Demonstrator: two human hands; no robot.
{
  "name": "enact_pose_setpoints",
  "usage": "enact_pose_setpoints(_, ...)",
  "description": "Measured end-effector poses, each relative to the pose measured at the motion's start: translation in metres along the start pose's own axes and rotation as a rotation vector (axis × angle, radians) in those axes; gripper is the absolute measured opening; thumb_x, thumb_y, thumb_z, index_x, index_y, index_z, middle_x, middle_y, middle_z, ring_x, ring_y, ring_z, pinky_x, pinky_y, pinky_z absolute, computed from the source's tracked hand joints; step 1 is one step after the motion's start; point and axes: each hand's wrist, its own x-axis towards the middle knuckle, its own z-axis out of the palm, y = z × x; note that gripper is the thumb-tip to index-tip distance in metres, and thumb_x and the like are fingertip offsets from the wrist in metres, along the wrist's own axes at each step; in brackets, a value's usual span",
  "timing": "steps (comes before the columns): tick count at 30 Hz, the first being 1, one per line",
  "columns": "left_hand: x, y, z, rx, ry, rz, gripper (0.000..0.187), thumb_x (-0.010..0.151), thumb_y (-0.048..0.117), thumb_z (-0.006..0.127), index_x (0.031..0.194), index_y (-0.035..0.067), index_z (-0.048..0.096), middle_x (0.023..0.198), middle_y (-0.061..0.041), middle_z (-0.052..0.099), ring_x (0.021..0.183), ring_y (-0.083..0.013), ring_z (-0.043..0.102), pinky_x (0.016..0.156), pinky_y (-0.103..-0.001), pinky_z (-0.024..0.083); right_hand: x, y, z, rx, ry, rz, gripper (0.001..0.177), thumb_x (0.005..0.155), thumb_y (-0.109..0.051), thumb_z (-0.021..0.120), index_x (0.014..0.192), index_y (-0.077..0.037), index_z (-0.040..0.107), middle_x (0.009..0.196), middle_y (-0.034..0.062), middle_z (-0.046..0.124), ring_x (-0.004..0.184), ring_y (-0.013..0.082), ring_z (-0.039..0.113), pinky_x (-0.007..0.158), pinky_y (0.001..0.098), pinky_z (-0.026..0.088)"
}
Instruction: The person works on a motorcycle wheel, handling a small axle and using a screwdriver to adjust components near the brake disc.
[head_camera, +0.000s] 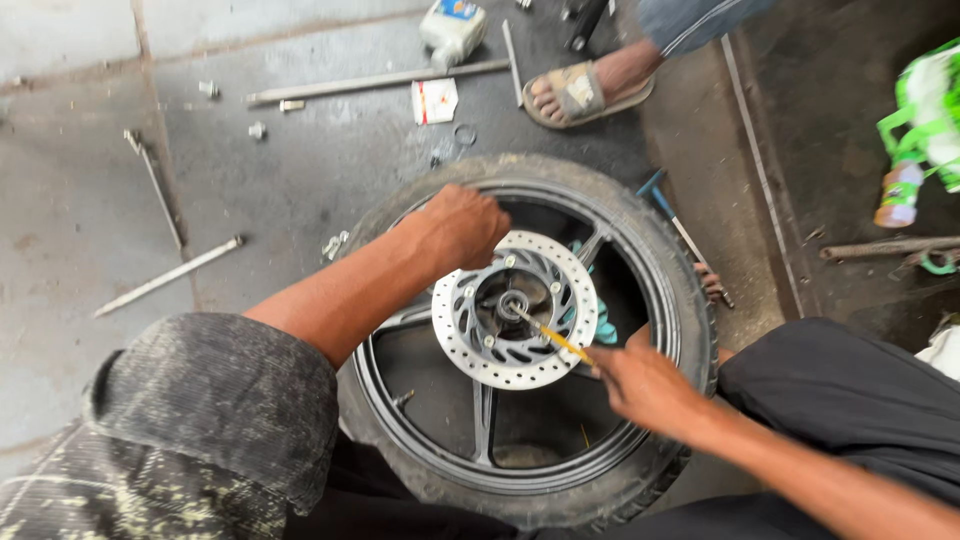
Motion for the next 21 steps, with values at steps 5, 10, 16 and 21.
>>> enact_pose_setpoints(5, 0.006, -0.01, 0.026, 0.009, -0.024, -0.01, 0.028, 0.087, 0.034, 0.071, 0.107, 0.015, 0.078, 0.106, -0.012, 0.076, 0.1, -0.0306, 0.073, 0.082, -0.045, 0.059, -0.008, 0.01, 0.021, 0.075, 0.052, 0.083, 0.046, 0.087, -0.006, 0.06, 0.132, -0.012, 0.067, 0.073, 0.0193, 0.07, 0.063, 0.0363, 0.07, 0.062, 0.0483, 0.054)
enact_pose_setpoints(10, 0.013, 0.002, 0.045, 0.03, -0.175, 0.009, 0.026, 0.087, 0.026, 0.068, 0.11, 0.016, 0.077, 0.11, -0.011, 0.076, 0.102, -0.0292, 0.073, 0.081, -0.044, 0.058, 0.005, 0.021, 0.016, 0.166, 0.08, -0.073, 0.042, 0.078, 0.002, 0.059, 0.115, -0.008, 0.075, 0.082, 0.0192, 0.074, 0.083, 0.0368, 0.072, 0.073, 0.048, 0.055)
enact_pose_setpoints(16, 0.02, 0.031, 0.087, 0.116, -0.257, 0.111, 0.026, 0.09, 0.022, 0.064, 0.111, 0.014, 0.078, 0.113, -0.009, 0.077, 0.104, -0.0263, 0.074, 0.082, -0.043, 0.058, -0.003, 0.02, 0.045, 0.147, 0.06, 0.135, 0.036, 0.088, -0.002, 0.058, 0.122, -0.011, 0.069, 0.086, 0.0178, 0.071, 0.08, 0.0334, 0.072, 0.07, 0.0486, 0.053)
enact_pose_setpoints(21, 0.035, 0.035, 0.071, 0.166, -0.19, 0.157, 0.026, 0.09, 0.024, 0.063, 0.108, 0.014, 0.078, 0.107, -0.008, 0.077, 0.098, -0.0244, 0.075, 0.077, -0.042, 0.059, -0.007, 0.025, 0.062, 0.095, 0.185, 0.005, 0.03, 0.08, -0.001, 0.061, 0.105, -0.008, 0.075, 0.078, 0.0185, 0.073, 0.077, 0.0366, 0.071, 0.069, 0.049, 0.054)
